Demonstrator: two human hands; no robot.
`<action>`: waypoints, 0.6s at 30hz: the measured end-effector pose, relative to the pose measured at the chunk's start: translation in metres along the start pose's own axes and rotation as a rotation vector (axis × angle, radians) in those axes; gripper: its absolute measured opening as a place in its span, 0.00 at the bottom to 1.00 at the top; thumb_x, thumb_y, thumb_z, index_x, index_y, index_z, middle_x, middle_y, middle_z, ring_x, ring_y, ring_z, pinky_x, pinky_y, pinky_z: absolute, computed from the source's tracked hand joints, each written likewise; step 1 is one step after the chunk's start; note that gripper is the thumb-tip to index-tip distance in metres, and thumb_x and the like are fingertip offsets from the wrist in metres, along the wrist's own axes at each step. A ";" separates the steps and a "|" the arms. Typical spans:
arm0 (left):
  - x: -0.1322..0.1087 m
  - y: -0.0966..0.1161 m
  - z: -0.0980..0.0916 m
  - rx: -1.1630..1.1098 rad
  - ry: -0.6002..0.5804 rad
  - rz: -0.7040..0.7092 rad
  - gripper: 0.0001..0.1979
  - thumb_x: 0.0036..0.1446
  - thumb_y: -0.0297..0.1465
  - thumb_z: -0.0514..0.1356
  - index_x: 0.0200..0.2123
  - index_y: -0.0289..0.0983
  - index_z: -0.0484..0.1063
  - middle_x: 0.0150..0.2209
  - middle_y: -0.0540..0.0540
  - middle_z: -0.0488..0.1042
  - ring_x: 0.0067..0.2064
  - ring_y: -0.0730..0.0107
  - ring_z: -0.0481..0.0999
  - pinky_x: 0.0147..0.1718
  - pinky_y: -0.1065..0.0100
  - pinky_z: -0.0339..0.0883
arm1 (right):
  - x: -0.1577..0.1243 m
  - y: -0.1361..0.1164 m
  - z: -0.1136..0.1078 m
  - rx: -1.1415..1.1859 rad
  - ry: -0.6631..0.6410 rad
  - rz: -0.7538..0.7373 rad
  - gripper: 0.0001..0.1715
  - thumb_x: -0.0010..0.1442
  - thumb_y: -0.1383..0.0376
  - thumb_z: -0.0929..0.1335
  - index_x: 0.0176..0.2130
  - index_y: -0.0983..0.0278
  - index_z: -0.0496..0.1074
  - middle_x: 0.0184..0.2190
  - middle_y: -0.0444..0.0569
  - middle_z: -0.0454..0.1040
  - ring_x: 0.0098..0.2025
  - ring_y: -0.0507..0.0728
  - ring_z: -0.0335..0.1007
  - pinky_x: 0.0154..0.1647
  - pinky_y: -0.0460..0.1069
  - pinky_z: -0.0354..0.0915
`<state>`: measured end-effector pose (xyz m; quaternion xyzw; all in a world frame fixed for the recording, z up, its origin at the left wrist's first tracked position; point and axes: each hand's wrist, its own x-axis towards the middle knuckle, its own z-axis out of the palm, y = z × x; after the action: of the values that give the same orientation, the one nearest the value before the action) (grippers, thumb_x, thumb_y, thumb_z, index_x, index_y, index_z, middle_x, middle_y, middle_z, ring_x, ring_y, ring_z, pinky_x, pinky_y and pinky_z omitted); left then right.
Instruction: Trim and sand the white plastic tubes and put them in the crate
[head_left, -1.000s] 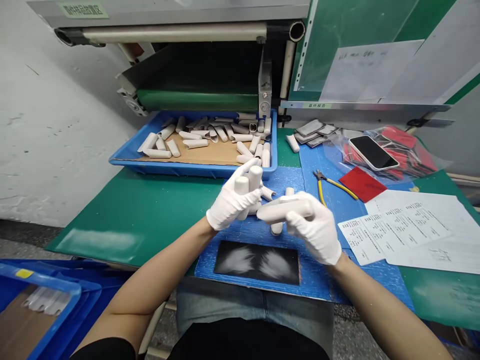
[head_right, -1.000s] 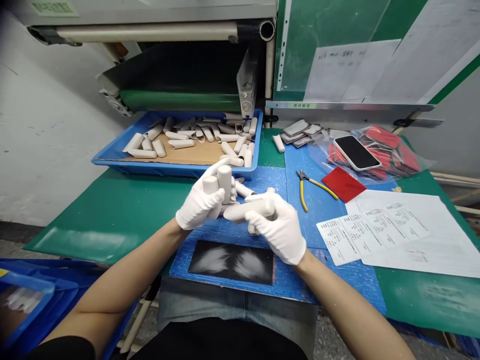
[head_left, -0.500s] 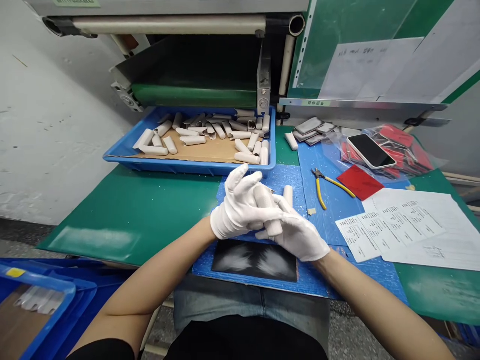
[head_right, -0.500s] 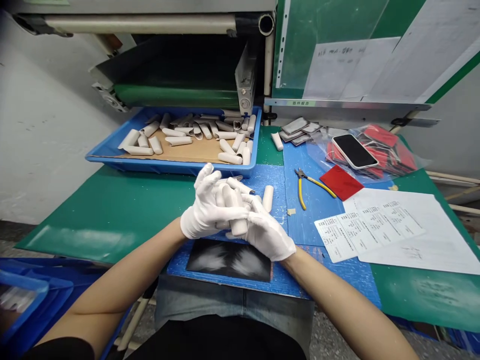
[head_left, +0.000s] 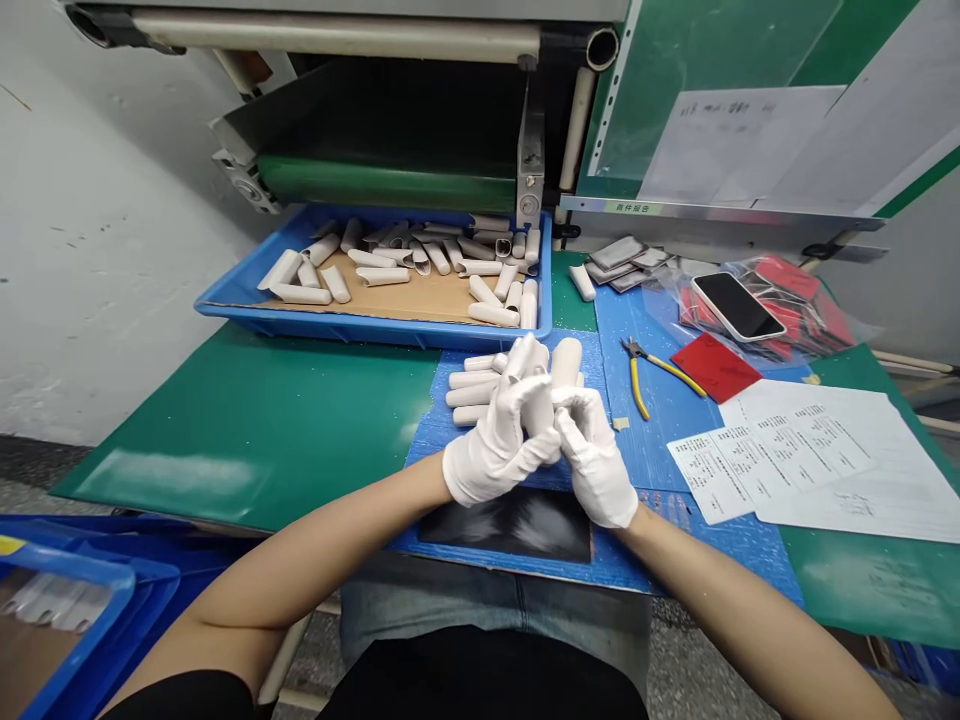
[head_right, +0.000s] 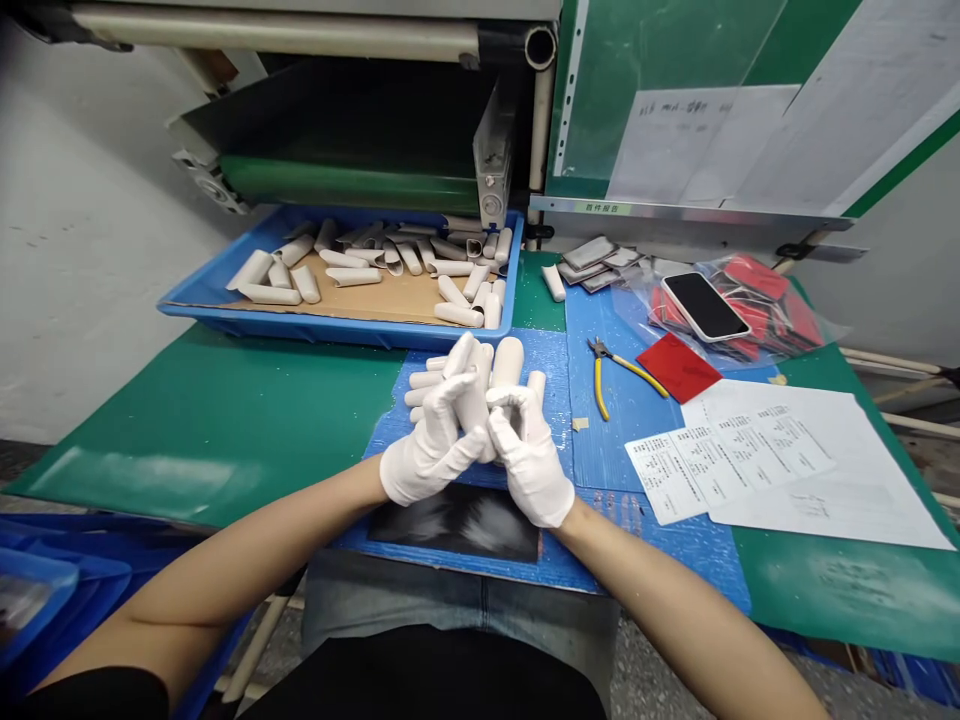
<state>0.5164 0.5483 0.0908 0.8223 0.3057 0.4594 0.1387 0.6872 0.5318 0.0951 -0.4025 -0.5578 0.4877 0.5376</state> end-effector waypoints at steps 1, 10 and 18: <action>-0.002 0.004 0.004 -0.009 0.016 -0.057 0.40 0.73 0.33 0.55 0.79 0.44 0.35 0.82 0.35 0.33 0.81 0.45 0.39 0.77 0.39 0.49 | 0.000 0.002 0.000 0.003 0.016 -0.013 0.15 0.72 0.48 0.69 0.47 0.55 0.72 0.42 0.44 0.72 0.40 0.56 0.70 0.46 0.54 0.73; -0.007 0.015 0.015 -0.221 0.041 -0.301 0.54 0.65 0.33 0.64 0.80 0.52 0.30 0.77 0.39 0.57 0.78 0.48 0.56 0.75 0.40 0.58 | 0.002 0.006 0.004 -0.055 0.207 -0.131 0.10 0.65 0.59 0.75 0.40 0.58 0.72 0.35 0.41 0.73 0.35 0.53 0.67 0.40 0.50 0.67; 0.008 0.015 0.002 -0.445 0.033 -0.447 0.43 0.63 0.36 0.70 0.76 0.43 0.57 0.71 0.37 0.69 0.70 0.48 0.73 0.69 0.49 0.70 | 0.003 -0.008 -0.006 -0.116 0.203 -0.147 0.14 0.62 0.62 0.77 0.37 0.58 0.68 0.32 0.39 0.70 0.32 0.51 0.64 0.36 0.48 0.65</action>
<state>0.5261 0.5418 0.1025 0.6768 0.3730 0.4864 0.4077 0.6937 0.5333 0.1033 -0.4382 -0.5558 0.3708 0.6012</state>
